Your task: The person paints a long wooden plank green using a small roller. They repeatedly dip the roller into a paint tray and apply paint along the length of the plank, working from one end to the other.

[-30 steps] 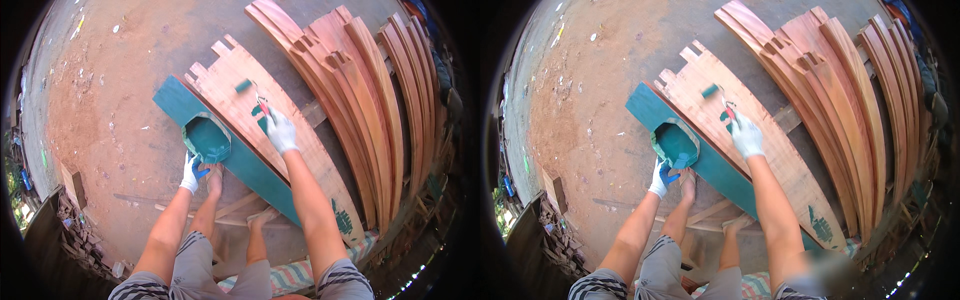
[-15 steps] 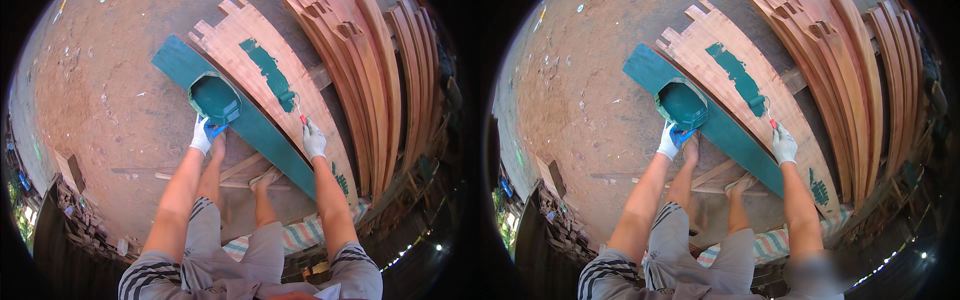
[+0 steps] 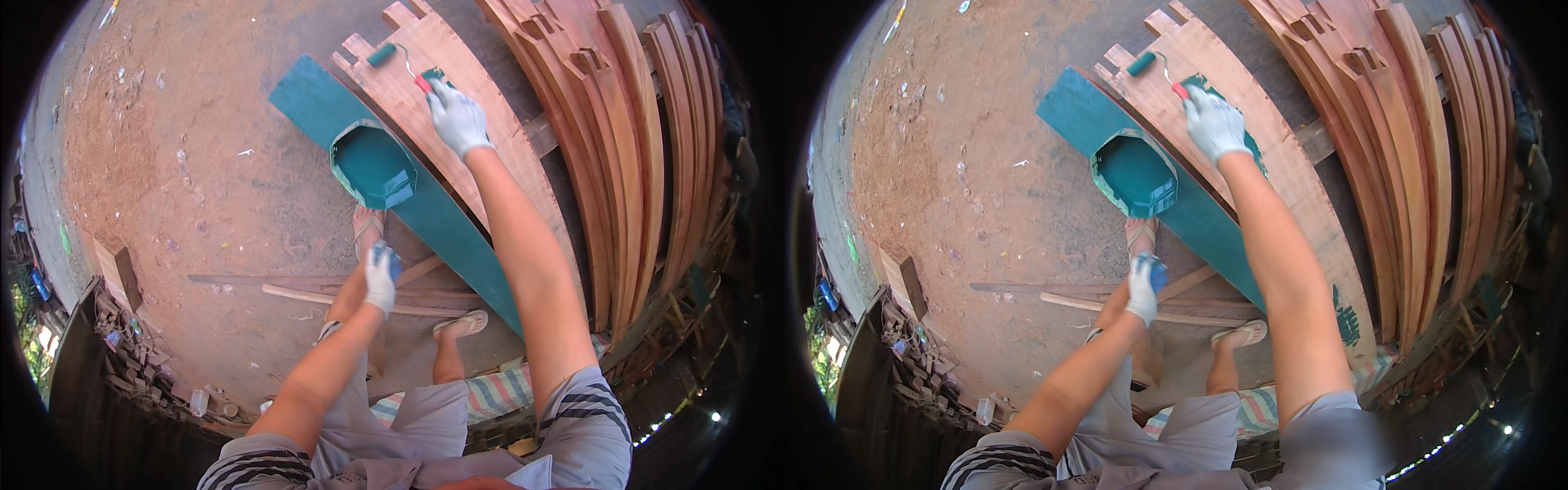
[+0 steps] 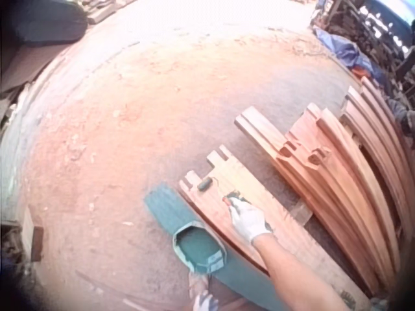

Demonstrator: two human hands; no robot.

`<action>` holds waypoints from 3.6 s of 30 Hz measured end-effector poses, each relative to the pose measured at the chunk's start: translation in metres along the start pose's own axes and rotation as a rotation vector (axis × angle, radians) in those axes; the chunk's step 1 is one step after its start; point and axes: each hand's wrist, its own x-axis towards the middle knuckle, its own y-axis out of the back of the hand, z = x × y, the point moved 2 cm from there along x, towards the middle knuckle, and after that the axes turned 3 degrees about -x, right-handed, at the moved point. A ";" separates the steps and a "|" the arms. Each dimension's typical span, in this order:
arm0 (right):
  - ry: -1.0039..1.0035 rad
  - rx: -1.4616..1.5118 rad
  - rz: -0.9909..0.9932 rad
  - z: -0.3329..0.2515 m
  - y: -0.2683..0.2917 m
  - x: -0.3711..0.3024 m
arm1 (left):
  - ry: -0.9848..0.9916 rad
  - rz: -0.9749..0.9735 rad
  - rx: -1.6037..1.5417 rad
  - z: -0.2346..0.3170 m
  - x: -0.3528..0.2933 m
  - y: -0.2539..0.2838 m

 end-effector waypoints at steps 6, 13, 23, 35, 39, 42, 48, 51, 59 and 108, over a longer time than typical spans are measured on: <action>-0.053 -0.135 -0.090 -0.005 -0.002 -0.013 | -0.047 -0.589 0.637 -0.084 -0.062 -0.048; -0.177 -0.245 -0.073 0.134 -0.012 -0.183 | -0.101 -0.801 1.207 -0.120 -0.105 -0.042; -0.405 -0.187 -0.120 0.255 0.002 -0.394 | 0.079 -1.103 1.652 -0.157 -0.158 -0.028; -0.206 -0.001 0.035 0.141 0.020 -0.167 | -0.244 -0.600 1.382 -0.004 -0.059 -0.019; -0.247 -0.058 -0.047 0.126 0.017 -0.136 | -0.195 -0.487 1.260 0.026 -0.042 -0.007; -0.359 -0.124 -0.135 0.161 0.012 -0.183 | -0.206 -0.471 1.154 0.039 -0.045 -0.008; -0.573 -0.300 -0.292 0.232 0.022 -0.318 | -0.108 -0.527 1.254 0.034 -0.067 0.004; -0.553 -0.283 -0.240 0.244 0.025 -0.341 | -0.117 -0.592 1.326 0.021 -0.078 0.015; -0.197 -0.050 0.137 0.126 0.017 -0.134 | -0.352 -0.433 1.403 0.008 -0.100 0.007; 0.173 -0.298 0.096 -0.011 -0.008 0.005 | -0.244 -1.072 1.010 -0.042 -0.150 -0.166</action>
